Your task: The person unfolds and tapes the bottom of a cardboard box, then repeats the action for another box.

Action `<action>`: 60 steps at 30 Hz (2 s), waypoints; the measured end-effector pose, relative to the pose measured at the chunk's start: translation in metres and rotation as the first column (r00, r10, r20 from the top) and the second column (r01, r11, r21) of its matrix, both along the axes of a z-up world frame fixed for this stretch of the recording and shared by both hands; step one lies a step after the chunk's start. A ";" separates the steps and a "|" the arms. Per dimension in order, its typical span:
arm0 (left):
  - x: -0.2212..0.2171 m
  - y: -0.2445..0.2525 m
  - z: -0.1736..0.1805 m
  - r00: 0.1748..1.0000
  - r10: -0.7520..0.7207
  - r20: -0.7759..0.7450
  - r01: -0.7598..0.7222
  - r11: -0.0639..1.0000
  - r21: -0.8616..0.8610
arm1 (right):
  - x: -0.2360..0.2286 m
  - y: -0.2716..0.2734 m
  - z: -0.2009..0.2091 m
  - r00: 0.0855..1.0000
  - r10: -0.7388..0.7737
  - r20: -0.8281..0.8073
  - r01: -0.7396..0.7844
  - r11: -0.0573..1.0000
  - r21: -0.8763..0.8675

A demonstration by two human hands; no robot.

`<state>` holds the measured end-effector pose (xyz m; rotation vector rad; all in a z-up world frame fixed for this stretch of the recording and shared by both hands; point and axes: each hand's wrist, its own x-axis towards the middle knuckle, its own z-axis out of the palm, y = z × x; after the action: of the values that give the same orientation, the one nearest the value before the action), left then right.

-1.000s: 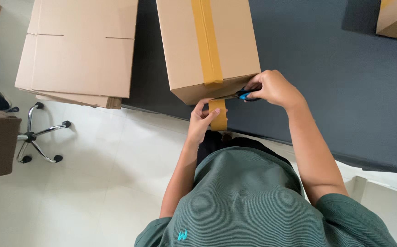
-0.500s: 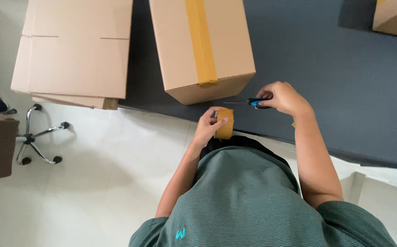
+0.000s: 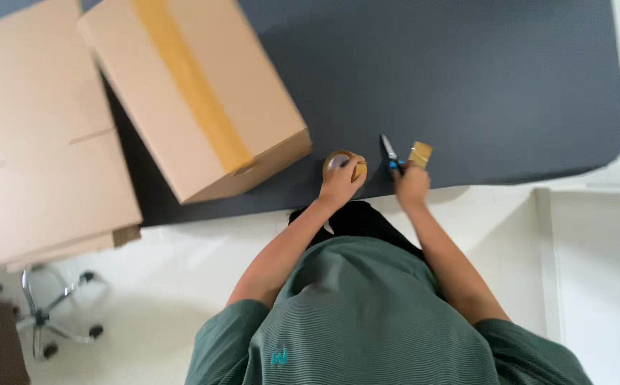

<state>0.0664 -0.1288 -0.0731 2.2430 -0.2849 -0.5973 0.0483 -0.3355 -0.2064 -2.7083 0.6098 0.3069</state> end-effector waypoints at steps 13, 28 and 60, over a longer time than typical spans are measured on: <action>0.045 -0.068 -0.085 0.948 -0.282 0.147 0.231 0.929 0.290 | -0.007 0.030 -0.010 0.972 -0.127 0.196 0.122 0.992 0.035; -0.003 -0.030 -0.010 0.909 -0.296 0.292 0.186 0.917 0.352 | 0.016 0.071 0.158 0.665 -0.228 0.711 -0.090 0.921 0.380; -0.070 0.100 0.109 0.314 0.926 0.210 -0.600 0.364 -0.712 | 0.002 0.225 0.259 0.630 0.003 0.777 -0.716 0.390 0.579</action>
<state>-0.0037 -0.0287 0.0364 1.6163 0.3940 0.7293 0.0501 -0.1108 0.0521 -1.6369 -0.4128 -0.2535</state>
